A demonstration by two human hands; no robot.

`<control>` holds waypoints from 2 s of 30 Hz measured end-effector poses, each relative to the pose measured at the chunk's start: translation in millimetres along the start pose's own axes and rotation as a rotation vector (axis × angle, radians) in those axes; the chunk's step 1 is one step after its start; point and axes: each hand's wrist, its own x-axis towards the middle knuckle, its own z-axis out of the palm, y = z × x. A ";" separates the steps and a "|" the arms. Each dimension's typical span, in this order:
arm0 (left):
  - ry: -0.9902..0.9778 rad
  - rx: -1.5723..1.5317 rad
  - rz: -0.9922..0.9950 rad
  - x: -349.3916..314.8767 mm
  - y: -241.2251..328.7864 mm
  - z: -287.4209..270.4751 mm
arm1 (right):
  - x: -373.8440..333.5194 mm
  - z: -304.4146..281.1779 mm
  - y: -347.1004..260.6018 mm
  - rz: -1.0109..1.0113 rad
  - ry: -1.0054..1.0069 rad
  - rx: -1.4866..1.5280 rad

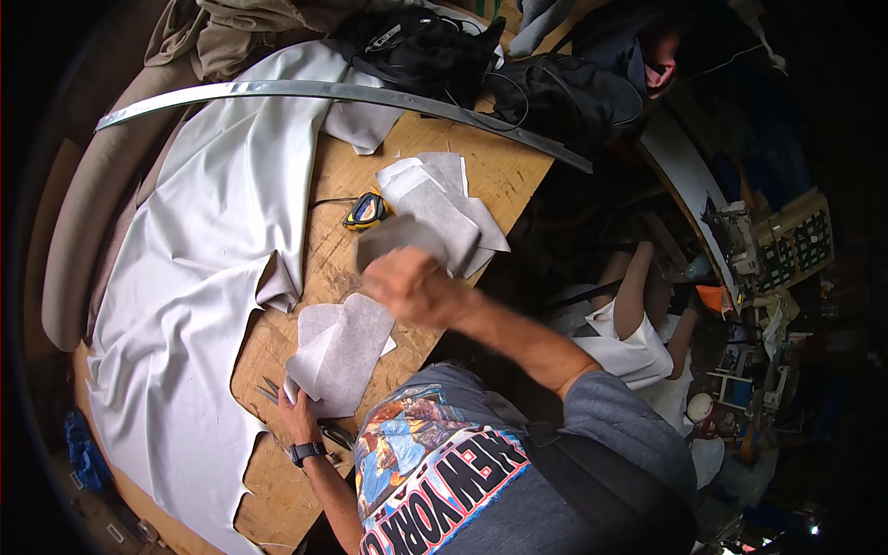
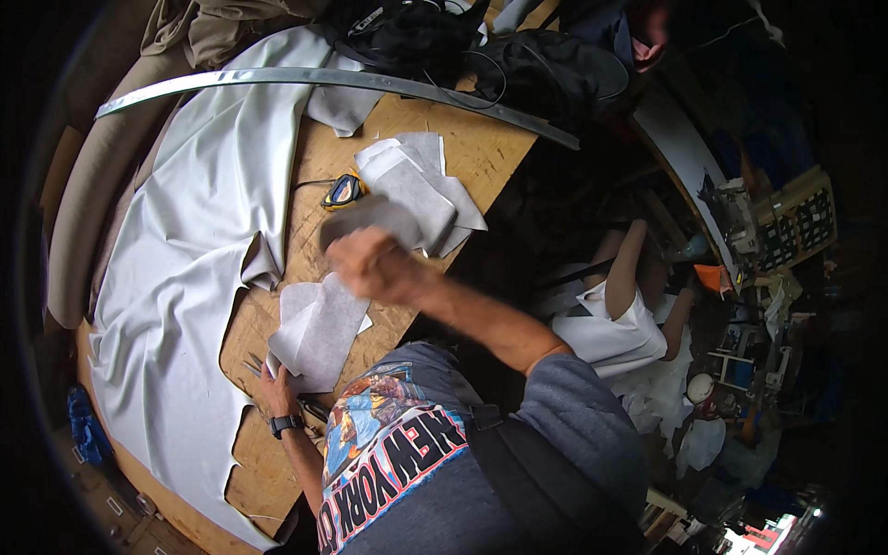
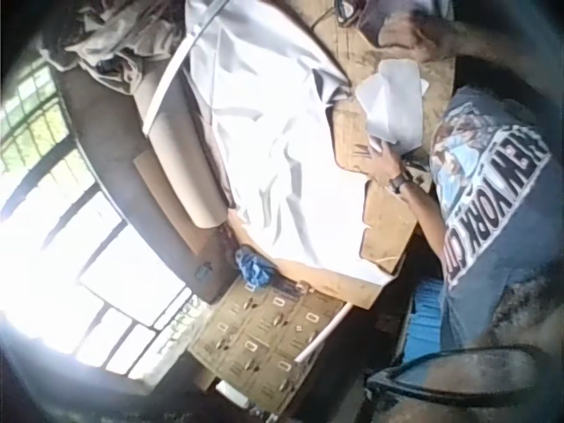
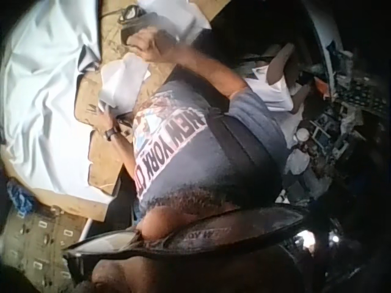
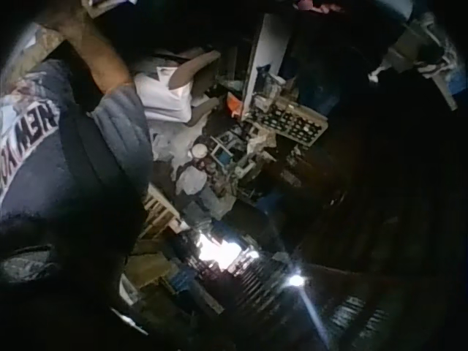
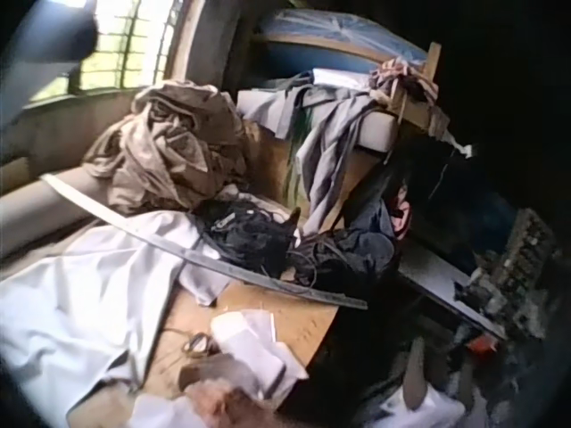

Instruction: Cutting a specific pattern piece from a larger sheet of fabric using tailor's scissors.

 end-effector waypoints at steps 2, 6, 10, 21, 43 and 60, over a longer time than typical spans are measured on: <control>-0.006 -0.029 -0.009 0.2 0.2 1.4 | -11.4 69.1 -33.1 -0.127 0.127 0.053; -0.040 -0.048 0.025 0.0 -3.7 -3.8 | -20.8 128.3 -82.3 -0.106 -0.006 0.472; -0.003 -0.053 0.026 -1.6 -2.5 -1.6 | -39.8 111.1 -0.5 0.258 -0.147 0.286; 0.010 -0.006 0.024 -0.2 -2.5 -0.7 | -96.6 23.3 143.1 0.828 -0.027 -0.125; 0.010 0.148 -0.007 6.6 -15.3 -11.4 | -13.2 93.2 -15.0 0.371 -0.400 0.720; -0.003 -0.016 0.026 1.7 -1.5 -2.0 | -71.6 27.5 194.9 0.650 -0.158 -0.144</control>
